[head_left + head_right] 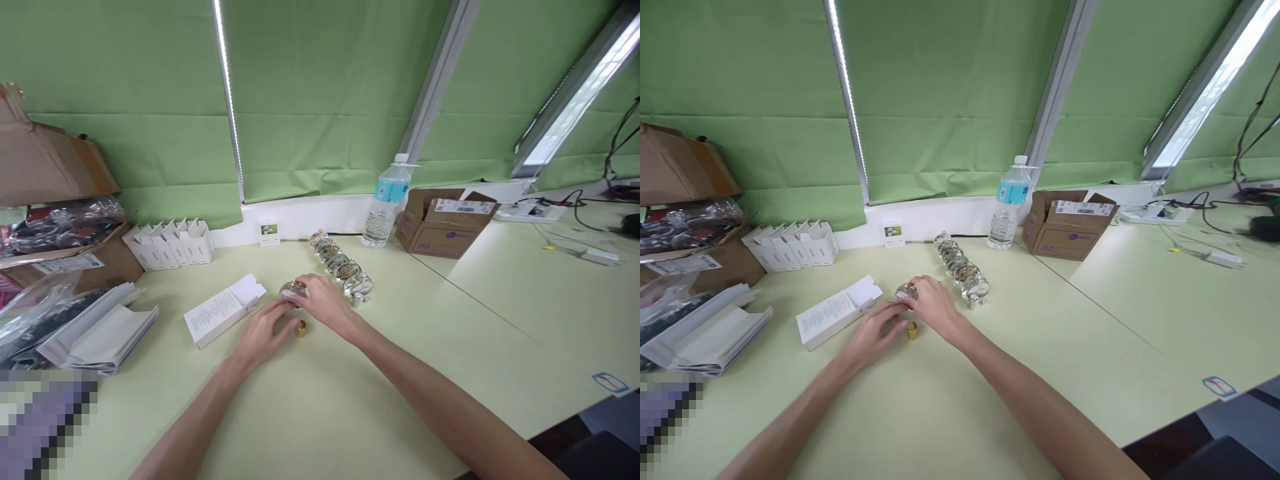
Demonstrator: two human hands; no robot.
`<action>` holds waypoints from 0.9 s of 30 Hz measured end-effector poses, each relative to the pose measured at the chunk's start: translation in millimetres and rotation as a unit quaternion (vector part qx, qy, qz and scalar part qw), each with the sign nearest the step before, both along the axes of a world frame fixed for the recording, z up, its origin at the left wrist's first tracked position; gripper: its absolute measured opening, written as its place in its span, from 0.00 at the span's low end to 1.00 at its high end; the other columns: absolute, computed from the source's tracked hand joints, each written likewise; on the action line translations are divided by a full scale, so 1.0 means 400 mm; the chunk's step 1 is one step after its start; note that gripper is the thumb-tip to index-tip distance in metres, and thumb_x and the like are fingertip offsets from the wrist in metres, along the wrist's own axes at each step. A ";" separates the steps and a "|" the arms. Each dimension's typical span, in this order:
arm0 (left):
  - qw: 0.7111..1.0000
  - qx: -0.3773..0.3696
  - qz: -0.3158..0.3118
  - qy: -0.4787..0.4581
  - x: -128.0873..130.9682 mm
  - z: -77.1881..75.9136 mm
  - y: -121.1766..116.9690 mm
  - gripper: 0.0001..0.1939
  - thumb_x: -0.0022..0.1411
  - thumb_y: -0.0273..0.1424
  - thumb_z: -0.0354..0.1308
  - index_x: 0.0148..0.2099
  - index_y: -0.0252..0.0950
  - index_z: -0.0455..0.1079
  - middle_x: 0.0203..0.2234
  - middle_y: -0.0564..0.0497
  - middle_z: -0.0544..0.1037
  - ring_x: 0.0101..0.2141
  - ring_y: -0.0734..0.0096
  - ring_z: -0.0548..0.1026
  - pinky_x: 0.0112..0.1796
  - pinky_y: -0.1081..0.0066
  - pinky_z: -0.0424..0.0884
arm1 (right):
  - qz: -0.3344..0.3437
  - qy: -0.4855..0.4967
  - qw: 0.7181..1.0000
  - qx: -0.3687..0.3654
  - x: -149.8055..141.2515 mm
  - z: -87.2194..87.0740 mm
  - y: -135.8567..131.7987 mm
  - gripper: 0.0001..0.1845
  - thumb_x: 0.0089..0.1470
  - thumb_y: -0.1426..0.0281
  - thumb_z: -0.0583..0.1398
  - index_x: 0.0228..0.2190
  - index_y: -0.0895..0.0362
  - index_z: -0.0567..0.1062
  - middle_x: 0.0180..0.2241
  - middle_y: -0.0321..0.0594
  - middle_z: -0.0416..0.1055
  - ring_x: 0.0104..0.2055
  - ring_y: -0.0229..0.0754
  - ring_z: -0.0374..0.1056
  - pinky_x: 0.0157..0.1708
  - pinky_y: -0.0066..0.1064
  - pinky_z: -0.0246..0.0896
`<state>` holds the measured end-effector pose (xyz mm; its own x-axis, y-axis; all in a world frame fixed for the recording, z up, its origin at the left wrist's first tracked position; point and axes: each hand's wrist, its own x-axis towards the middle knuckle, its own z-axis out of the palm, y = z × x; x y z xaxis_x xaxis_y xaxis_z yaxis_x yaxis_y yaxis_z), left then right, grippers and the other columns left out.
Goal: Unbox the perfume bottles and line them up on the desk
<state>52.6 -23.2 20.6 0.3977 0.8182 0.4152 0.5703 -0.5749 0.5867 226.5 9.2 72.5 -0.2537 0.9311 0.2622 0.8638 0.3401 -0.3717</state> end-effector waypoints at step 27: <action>0.998 -0.048 0.026 -0.020 -0.004 -0.019 0.021 0.15 0.66 0.40 0.46 0.45 0.41 0.71 0.43 0.48 0.75 0.43 0.62 0.74 0.41 0.64 0.71 | -0.093 -0.112 0.987 -0.067 0.011 0.041 0.494 0.20 0.48 0.78 0.60 0.46 0.63 0.74 0.46 0.55 0.73 0.48 0.48 0.68 0.43 0.30 0.59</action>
<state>51.0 -14.9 13.0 0.3394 0.8741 0.3475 0.5728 -0.4851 0.6607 230.7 206.6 88.8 -0.1135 0.9895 0.0901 0.9721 0.1293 -0.1958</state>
